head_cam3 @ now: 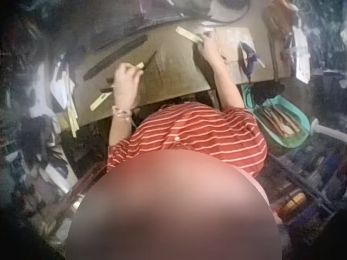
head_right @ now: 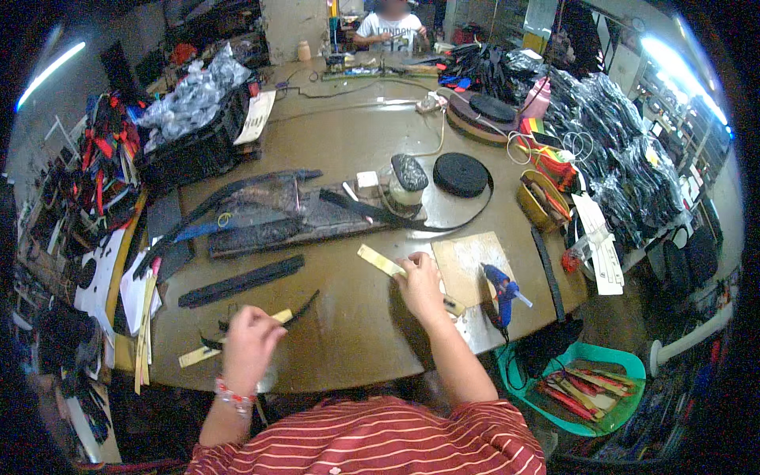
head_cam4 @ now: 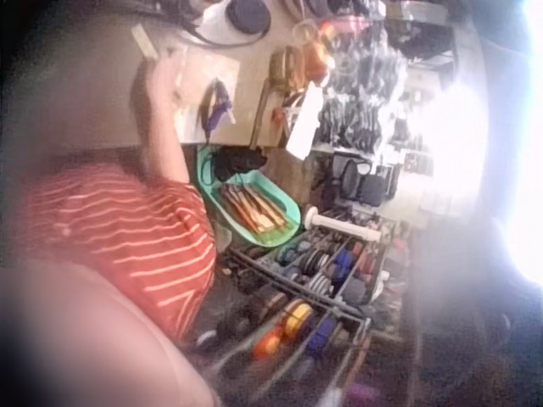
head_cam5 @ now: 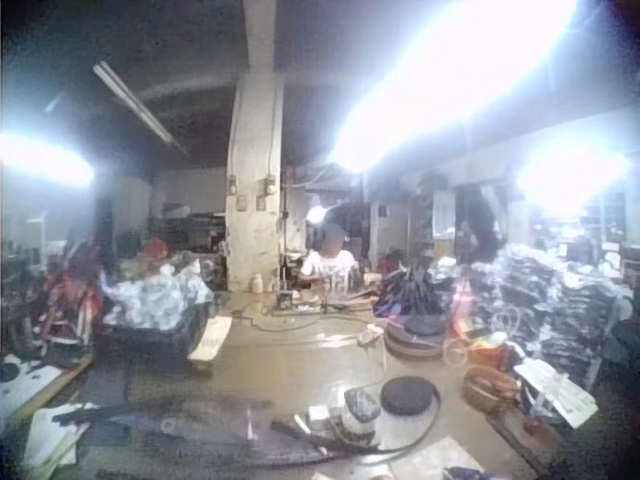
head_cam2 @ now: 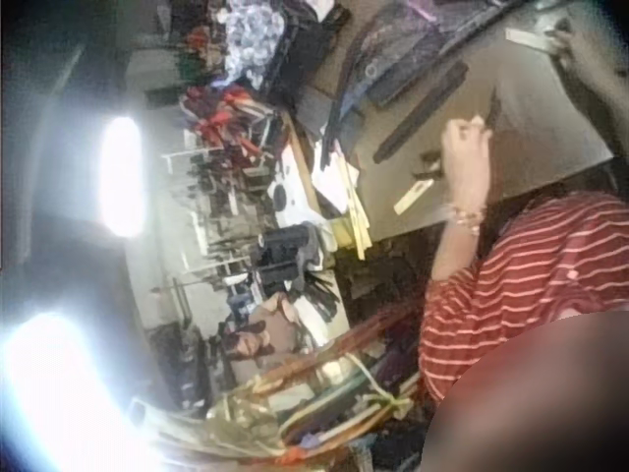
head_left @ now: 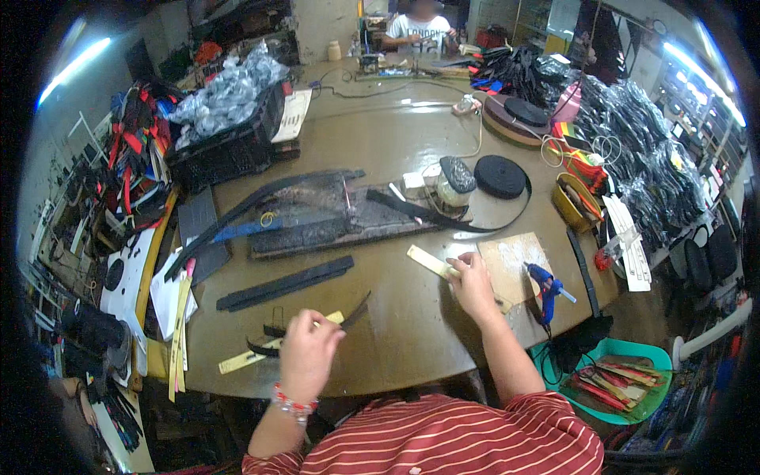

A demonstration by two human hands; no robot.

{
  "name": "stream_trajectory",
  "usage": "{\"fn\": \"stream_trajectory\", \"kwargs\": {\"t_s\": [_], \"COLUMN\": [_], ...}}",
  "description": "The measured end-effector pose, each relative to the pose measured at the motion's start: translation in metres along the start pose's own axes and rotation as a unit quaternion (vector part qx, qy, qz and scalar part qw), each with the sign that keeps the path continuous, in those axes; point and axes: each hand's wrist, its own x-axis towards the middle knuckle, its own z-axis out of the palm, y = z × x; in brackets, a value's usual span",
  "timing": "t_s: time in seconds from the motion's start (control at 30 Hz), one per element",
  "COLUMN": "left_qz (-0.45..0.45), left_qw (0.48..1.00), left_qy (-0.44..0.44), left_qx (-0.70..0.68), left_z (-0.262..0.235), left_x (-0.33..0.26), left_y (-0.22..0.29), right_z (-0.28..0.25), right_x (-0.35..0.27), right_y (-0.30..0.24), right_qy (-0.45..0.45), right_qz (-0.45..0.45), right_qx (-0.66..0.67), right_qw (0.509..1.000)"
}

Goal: The person measures and aligns black strap pieces with yellow and white templates on a workbench, then places them aside. They handle a pink strap, a foam pad, and a red tin, and finally pour liquid from a metal can into the tin using a funnel.

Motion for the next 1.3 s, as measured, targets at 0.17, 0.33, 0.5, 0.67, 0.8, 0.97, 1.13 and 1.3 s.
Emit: {"fn": "stream_trajectory", "kwargs": {"t_s": [0.17, 0.33, 0.5, 0.67, 0.8, 0.97, 1.13, 1.3], "left_qz": [0.057, -0.015, 0.062, 0.083, 0.107, -0.163, -0.384, -0.183], "left_qw": [0.995, 0.997, 0.998, 0.994, 0.981, 0.943, 0.891, 0.921], "left_qy": [0.056, -0.069, -0.009, 0.069, 0.131, 0.285, 0.240, 0.340], "left_qx": [0.061, -0.015, -0.005, 0.036, 0.098, -0.051, -0.005, 0.058], "left_z": [0.061, 0.083, 0.094, 0.078, 0.034, -0.060, -0.073, -0.082], "left_x": [0.004, 0.014, 0.009, -0.010, -0.018, -0.063, -0.102, -0.058], "left_y": [-0.022, -0.036, -0.044, -0.062, -0.086, -0.221, -0.343, -0.266], "right_z": [0.012, 0.039, 0.071, 0.061, 0.047, 0.048, 0.059, 0.063], "right_x": [0.001, -0.003, -0.008, -0.004, -0.005, -0.001, 0.005, 0.010], "right_y": [-0.023, -0.076, -0.092, -0.081, -0.088, -0.086, -0.074, -0.068], "right_qy": [-0.006, -0.115, -0.226, -0.060, 0.022, 0.048, 0.011, 0.044], "right_qz": [-0.089, -0.330, -0.353, -0.341, -0.337, -0.299, -0.255, -0.224], "right_qx": [0.051, 0.033, -0.073, 0.002, 0.023, 0.097, 0.111, 0.113], "right_qw": [0.995, 0.936, 0.905, 0.938, 0.941, 0.948, 0.960, 0.967]}}
